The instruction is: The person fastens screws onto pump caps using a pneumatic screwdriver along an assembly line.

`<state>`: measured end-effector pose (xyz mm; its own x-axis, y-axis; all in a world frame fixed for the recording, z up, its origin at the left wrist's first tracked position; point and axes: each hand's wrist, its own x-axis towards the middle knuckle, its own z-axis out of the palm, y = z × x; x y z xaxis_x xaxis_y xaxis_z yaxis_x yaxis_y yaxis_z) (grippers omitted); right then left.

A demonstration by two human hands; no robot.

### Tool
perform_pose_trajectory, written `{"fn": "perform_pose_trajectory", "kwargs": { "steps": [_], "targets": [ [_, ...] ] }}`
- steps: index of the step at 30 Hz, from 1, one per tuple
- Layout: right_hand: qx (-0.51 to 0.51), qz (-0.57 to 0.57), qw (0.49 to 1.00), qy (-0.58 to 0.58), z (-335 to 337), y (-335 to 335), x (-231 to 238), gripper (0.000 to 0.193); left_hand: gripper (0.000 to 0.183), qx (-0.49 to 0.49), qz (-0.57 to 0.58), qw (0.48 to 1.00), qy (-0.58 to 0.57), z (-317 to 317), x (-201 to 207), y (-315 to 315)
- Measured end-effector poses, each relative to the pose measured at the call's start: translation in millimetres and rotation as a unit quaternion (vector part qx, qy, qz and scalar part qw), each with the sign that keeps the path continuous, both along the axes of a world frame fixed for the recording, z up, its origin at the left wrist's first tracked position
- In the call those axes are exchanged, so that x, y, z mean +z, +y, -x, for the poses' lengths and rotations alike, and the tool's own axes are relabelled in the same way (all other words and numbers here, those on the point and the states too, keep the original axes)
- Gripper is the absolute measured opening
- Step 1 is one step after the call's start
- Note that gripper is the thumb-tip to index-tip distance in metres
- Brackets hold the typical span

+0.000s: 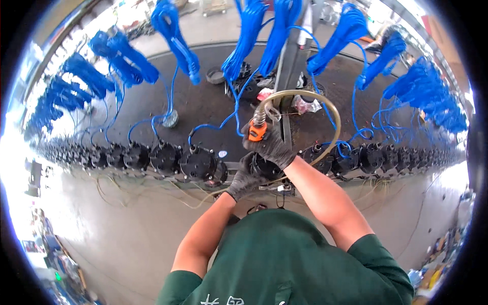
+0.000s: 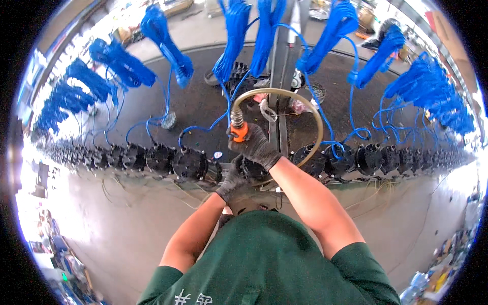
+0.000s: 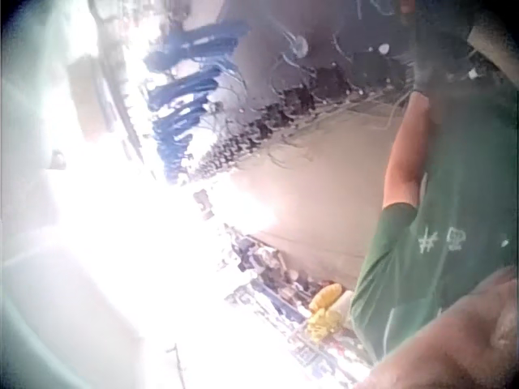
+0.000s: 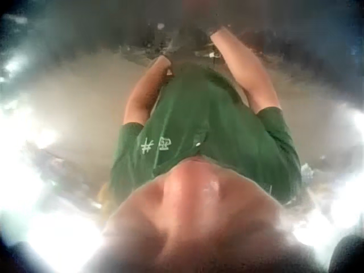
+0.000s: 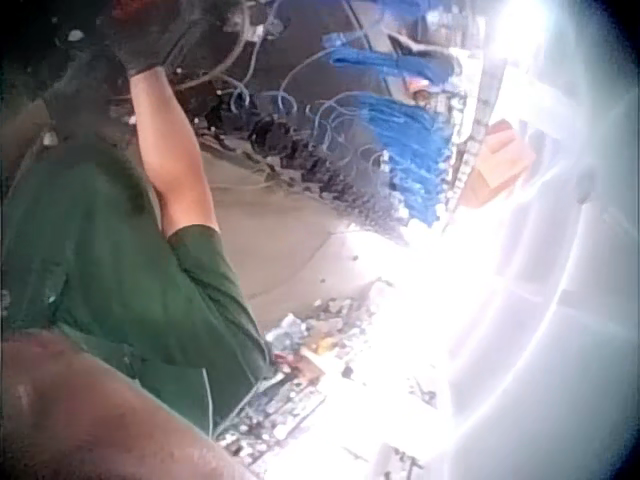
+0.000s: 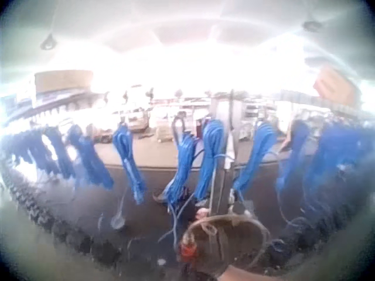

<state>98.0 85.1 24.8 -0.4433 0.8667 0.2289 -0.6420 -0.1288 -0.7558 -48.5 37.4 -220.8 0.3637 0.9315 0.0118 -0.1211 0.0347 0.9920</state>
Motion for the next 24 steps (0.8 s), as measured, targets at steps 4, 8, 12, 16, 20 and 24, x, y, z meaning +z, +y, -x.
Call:
{"fn": "perform_pose_trajectory", "kwargs": {
  "steps": [4,8,12,16,20,24],
  "targets": [
    [-0.121,-0.104,0.961,-0.227,-18.7,5.7,-18.8,0.038,0.128,-0.018,0.003,0.999,0.046,-21.5,27.7,-2.6],
    [-0.119,-0.057,0.966,-0.22,-5.8,4.0,-10.4,0.038,0.109,-0.006,0.051,0.998,-0.031,-6.3,31.4,-11.2],
    [-0.165,-0.139,0.924,-0.314,-22.9,11.9,-18.0,0.036,0.09,-0.002,0.041,0.999,-0.014,-28.1,88.5,-24.0],
    [-0.15,-0.16,0.946,-0.239,-23.9,-4.2,2.4,0.04,0.086,0.01,0.076,0.997,-0.014,-6.5,83.1,-34.7],
    [-0.151,-0.103,0.981,-0.071,-65.0,-44.0,49.8,0.047,0.097,0.097,-0.071,0.988,0.098,-21.0,118.9,-38.5],
    [-0.195,-0.031,0.98,0.016,-143.6,-75.5,49.0,0.047,0.084,0.122,-0.302,0.892,0.314,-55.2,212.8,-39.7]
  ]
}}
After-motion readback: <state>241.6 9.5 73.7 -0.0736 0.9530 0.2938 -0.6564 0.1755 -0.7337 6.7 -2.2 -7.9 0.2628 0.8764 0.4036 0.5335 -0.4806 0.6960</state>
